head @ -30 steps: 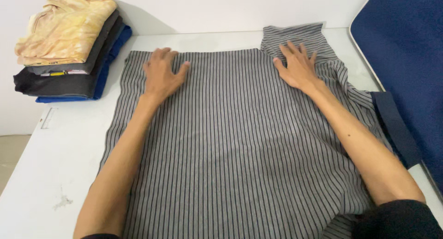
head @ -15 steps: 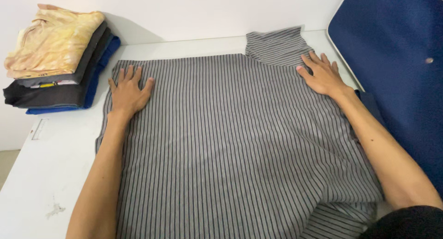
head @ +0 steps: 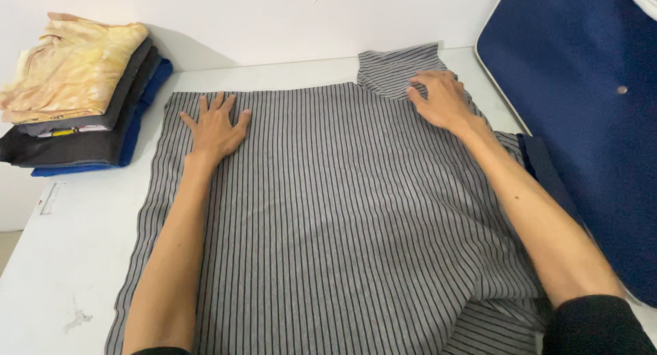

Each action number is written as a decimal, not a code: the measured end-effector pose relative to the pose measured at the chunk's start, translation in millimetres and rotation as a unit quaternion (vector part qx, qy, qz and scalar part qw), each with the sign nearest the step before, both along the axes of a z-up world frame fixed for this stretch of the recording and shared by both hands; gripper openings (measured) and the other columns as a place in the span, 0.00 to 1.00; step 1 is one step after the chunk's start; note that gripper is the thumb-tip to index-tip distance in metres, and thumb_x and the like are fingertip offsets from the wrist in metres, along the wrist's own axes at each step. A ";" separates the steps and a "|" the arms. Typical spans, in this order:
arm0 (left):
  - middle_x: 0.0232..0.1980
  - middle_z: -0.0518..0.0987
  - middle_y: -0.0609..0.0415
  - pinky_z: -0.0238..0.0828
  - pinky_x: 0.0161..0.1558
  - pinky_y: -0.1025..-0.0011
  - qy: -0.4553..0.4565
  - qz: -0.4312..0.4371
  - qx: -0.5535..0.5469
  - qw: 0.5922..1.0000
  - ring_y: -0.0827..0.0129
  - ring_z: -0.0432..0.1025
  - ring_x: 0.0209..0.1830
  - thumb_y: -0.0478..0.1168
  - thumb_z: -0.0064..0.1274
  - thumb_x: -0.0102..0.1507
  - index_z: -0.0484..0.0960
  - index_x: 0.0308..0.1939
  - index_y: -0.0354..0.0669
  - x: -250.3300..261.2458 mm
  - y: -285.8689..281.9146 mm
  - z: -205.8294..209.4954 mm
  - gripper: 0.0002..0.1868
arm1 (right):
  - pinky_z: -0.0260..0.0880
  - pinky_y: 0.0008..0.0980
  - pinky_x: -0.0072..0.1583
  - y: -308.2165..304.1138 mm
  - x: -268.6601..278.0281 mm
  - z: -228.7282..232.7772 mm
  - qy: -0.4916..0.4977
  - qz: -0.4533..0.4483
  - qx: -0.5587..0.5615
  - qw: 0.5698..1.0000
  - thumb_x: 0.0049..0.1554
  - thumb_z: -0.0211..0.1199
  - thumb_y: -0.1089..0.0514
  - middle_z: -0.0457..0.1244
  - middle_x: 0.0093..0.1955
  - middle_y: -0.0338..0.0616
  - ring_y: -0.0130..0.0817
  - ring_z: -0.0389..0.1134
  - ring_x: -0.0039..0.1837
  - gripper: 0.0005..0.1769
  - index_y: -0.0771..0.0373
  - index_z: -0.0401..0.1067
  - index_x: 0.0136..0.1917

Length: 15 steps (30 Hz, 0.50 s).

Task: The person folds a yellow tie-dye t-shirt on a white table, smoothing the fabric and aligning the edges before stacking it on a pile of other folded clothes. The person then retrieves a striped shirt from a blue suitcase and begins to unfold and smooth it on the table.

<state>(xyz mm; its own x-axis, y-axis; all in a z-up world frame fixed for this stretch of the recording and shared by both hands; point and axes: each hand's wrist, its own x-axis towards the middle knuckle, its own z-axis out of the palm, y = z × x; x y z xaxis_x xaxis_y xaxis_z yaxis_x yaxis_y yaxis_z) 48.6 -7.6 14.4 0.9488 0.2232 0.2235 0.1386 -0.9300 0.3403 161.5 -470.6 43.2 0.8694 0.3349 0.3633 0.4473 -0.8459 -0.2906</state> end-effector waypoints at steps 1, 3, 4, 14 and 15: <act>0.80 0.56 0.46 0.18 0.70 0.26 -0.004 0.000 0.003 1.000 0.44 0.39 0.82 0.62 0.40 0.66 0.67 0.73 0.44 0.1 0.2 -2.9 0.37 | 0.48 0.60 0.76 13.6 1.0 -2.4 0.009 0.013 -0.005 1.000 0.63 0.56 0.44 0.58 0.76 0.50 0.56 0.51 0.80 0.25 0.59 0.73 0.67; 0.81 0.56 0.46 0.18 0.72 0.29 -0.011 -0.001 0.011 1.000 0.44 0.39 0.83 0.64 0.40 0.66 0.66 0.74 0.46 -0.7 3.3 -7.3 0.39 | 0.42 0.64 0.77 40.6 3.3 -8.5 0.027 0.041 -0.013 0.999 0.65 0.51 0.42 0.53 0.81 0.50 0.57 0.45 0.82 0.29 0.57 0.67 0.73; 0.81 0.55 0.47 0.18 0.72 0.30 -0.006 0.003 0.003 1.000 0.45 0.39 0.83 0.65 0.39 0.65 0.64 0.75 0.46 -1.5 6.0 -8.8 0.40 | 0.36 0.67 0.77 51.9 4.6 -11.2 0.061 0.021 -0.036 0.997 0.65 0.47 0.41 0.48 0.82 0.47 0.57 0.40 0.83 0.30 0.53 0.63 0.75; 0.82 0.49 0.42 0.16 0.72 0.32 0.012 0.056 0.019 0.998 0.41 0.34 0.82 0.70 0.34 0.65 0.57 0.78 0.45 2.3 37.5 -13.5 0.45 | 0.18 0.76 0.74 81.6 17.9 -14.6 0.156 -0.086 -0.090 0.980 0.63 0.36 0.35 0.33 0.86 0.36 0.56 0.25 0.84 0.36 0.38 0.44 0.82; 0.82 0.49 0.41 0.16 0.72 0.31 0.011 0.054 0.022 0.998 0.40 0.34 0.82 0.69 0.34 0.65 0.57 0.78 0.44 1.4 37.8 -13.6 0.45 | 0.18 0.76 0.74 82.7 16.8 -14.5 0.154 -0.086 -0.087 0.980 0.62 0.37 0.35 0.33 0.86 0.36 0.56 0.25 0.84 0.36 0.39 0.44 0.82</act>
<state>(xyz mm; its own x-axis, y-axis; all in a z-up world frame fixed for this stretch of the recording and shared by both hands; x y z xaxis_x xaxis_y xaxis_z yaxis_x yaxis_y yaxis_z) 50.0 30.2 0.8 0.9246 0.3140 0.2155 0.2446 -0.9234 0.2958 178.3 -387.9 28.7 0.9780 0.2070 0.0253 0.2071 -0.9500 -0.2339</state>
